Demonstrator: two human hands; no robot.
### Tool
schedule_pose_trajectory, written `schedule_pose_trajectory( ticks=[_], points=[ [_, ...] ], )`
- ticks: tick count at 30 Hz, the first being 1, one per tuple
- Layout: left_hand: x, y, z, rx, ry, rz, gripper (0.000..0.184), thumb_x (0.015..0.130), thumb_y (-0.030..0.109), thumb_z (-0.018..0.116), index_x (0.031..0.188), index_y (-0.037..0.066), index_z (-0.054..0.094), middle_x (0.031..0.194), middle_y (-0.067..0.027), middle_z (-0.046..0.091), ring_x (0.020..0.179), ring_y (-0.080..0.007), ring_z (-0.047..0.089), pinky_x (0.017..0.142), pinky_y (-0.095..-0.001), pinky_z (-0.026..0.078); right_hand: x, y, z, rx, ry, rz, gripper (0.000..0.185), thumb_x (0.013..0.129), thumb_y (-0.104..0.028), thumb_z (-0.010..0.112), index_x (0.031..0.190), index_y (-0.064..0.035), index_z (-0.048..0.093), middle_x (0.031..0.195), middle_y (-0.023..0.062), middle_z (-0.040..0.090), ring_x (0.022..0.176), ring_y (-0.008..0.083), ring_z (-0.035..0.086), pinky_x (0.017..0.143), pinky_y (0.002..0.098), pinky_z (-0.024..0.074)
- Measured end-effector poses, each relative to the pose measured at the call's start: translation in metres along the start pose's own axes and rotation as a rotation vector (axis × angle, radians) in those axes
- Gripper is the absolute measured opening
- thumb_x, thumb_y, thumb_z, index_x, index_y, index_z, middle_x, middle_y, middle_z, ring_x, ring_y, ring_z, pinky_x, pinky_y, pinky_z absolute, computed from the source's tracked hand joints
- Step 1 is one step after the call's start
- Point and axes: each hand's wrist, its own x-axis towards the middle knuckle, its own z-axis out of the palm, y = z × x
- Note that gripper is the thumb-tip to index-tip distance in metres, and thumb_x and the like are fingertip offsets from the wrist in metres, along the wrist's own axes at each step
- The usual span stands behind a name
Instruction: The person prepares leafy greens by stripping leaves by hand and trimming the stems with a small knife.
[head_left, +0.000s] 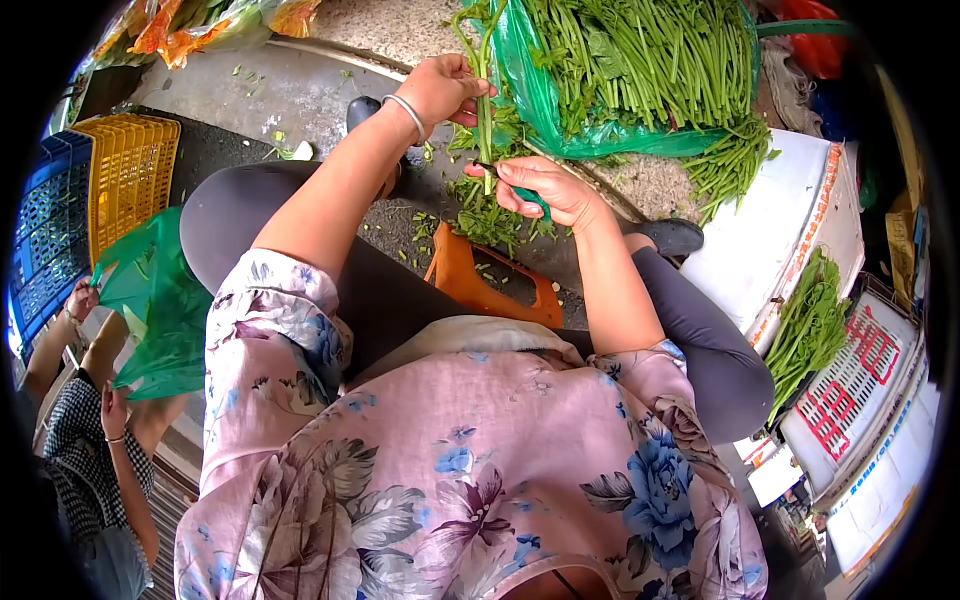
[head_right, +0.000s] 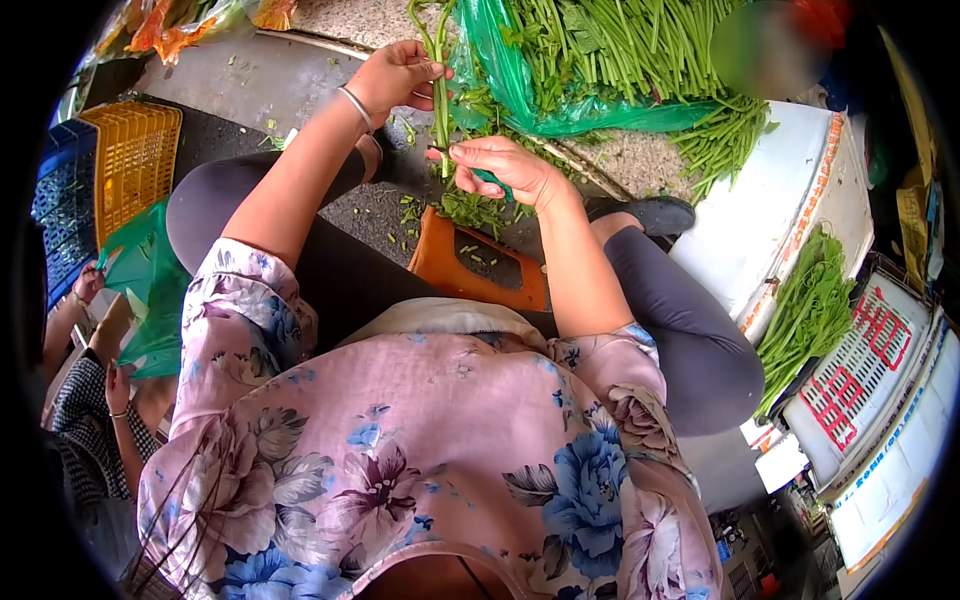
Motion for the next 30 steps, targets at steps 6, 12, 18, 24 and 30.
schedule_pose_trajectory(
  ticks=[6,12,18,24,30],
  points=[
    [-0.002,0.002,0.003,0.067,0.038,0.079,0.011,0.085,0.012,0.051,0.092,0.004,0.049,0.088,-0.0053,0.061,0.075,-0.0175,0.062,0.061,-0.0292,0.052,0.003,0.002,-0.006,-0.149,0.053,0.087,0.032,0.084,-0.029,0.054,0.108,-0.0088,0.058,0.067,0.0008,0.057,0.051,0.0045,0.047,0.044,0.0158,0.0362],
    [-0.006,0.014,-0.001,-0.067,0.162,0.153,0.013,0.084,0.01,0.053,0.094,0.002,0.049,0.086,-0.0066,0.061,0.072,-0.0165,0.063,0.057,-0.0267,0.053,0.017,0.048,-0.024,-0.737,0.353,0.208,0.038,0.082,-0.035,0.056,0.109,-0.0091,0.057,0.086,0.0095,0.063,0.074,0.0098,0.057,0.065,0.0224,0.0425],
    [-0.006,0.002,0.003,-0.038,0.158,0.119,0.009,0.083,0.007,0.053,0.087,0.003,0.046,0.084,-0.008,0.061,0.071,-0.0168,0.062,0.056,-0.0258,0.053,0.008,0.007,0.004,-0.166,0.648,-0.094,0.043,0.081,-0.037,0.058,0.104,-0.0015,0.057,0.075,0.0057,0.06,0.051,0.0064,0.05,0.04,0.018,0.0331],
    [-0.006,0.001,0.013,-0.083,0.171,0.08,0.011,0.082,0.005,0.054,0.087,0.002,0.044,0.084,-0.0085,0.059,0.068,-0.0153,0.06,0.054,-0.0255,0.053,0.027,0.002,0.016,-0.153,0.633,-0.294,0.022,0.078,-0.017,0.063,0.091,0.0011,0.06,0.073,0.0051,0.063,0.05,0.0057,0.048,0.042,0.0203,0.0379],
    [-0.015,0.007,0.026,0.033,0.097,0.017,0.046,0.08,0.018,0.06,0.115,-0.003,0.039,0.099,-0.0098,0.055,0.087,-0.018,0.056,0.067,-0.0294,0.05,0.01,-0.002,-0.014,-0.211,0.851,-0.392,0.019,0.078,-0.016,0.061,0.088,0.0,0.06,0.074,0.0052,0.063,0.06,0.0089,0.053,0.056,0.024,0.0433]
  ],
)
